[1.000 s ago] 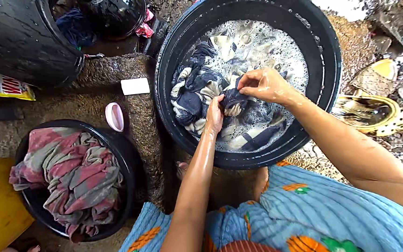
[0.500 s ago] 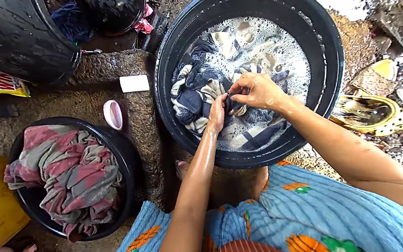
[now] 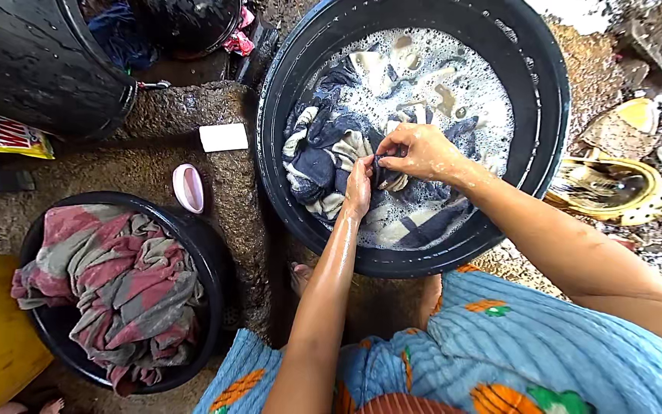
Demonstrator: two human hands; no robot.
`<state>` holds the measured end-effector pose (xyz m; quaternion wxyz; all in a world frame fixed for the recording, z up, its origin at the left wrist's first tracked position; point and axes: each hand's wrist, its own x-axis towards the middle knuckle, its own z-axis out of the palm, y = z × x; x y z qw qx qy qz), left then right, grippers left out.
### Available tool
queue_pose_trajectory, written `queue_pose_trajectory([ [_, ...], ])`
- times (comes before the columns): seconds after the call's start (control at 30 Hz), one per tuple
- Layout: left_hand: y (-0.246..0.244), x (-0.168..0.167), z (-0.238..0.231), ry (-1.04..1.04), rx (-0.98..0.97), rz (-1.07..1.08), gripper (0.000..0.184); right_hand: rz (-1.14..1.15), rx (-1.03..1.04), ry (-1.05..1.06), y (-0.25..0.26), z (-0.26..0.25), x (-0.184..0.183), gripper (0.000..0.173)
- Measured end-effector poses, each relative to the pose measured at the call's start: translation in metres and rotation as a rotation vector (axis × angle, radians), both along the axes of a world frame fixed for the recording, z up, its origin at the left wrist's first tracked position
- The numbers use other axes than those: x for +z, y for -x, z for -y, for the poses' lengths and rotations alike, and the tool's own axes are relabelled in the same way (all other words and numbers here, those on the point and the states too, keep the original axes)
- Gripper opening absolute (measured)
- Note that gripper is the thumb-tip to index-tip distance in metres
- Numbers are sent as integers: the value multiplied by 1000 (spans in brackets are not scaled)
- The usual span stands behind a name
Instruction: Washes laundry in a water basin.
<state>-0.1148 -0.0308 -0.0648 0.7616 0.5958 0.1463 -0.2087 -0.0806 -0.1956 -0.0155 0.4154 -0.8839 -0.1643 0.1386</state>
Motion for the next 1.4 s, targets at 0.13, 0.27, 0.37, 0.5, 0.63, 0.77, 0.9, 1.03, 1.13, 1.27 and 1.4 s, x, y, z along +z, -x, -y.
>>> queue_pose_trajectory([
  [0.13, -1, 0, 0, -14, -30, -1, 41, -62, -7, -11, -2, 1, -1, 17],
  [0.27, -1, 2, 1, -41, -40, -14, 40, -148, -53, -102, -4, 4, -2, 15],
  [0.37, -1, 3, 1, -44, -38, -30, 44, -130, -174, -264, -11, 19, 3, 18],
  [0.5, 0, 0, 0, -34, -48, -38, 45, -33, -680, -556, -36, 78, 39, 6],
  [0.63, -1, 0, 0, -36, -48, -37, 46, 52, -918, -686, -44, 112, 55, 17],
  [0.77, 0, -3, -1, -25, -44, -33, 48, -112, -344, -317, -12, 68, 39, 19],
  [0.9, -1, -7, -1, -5, -32, -20, 47, -121, 18, 1, -2, 16, 11, 27],
  [1.03, 1, -1, -2, 21, -44, 22, 35, -110, -6, 85, -7, 6, 7, 25],
  [1.13, -1, 1, -2, 21, -125, 39, 23, -168, 2, 82, -10, 11, 12, 22],
  [1.27, -2, 1, 0, -69, -190, 66, 21, -218, 25, 83, -11, 13, 8, 19],
  [1.4, -2, 2, 1, -73, -190, 80, 22, -189, -9, 55, -7, 12, 5, 17],
])
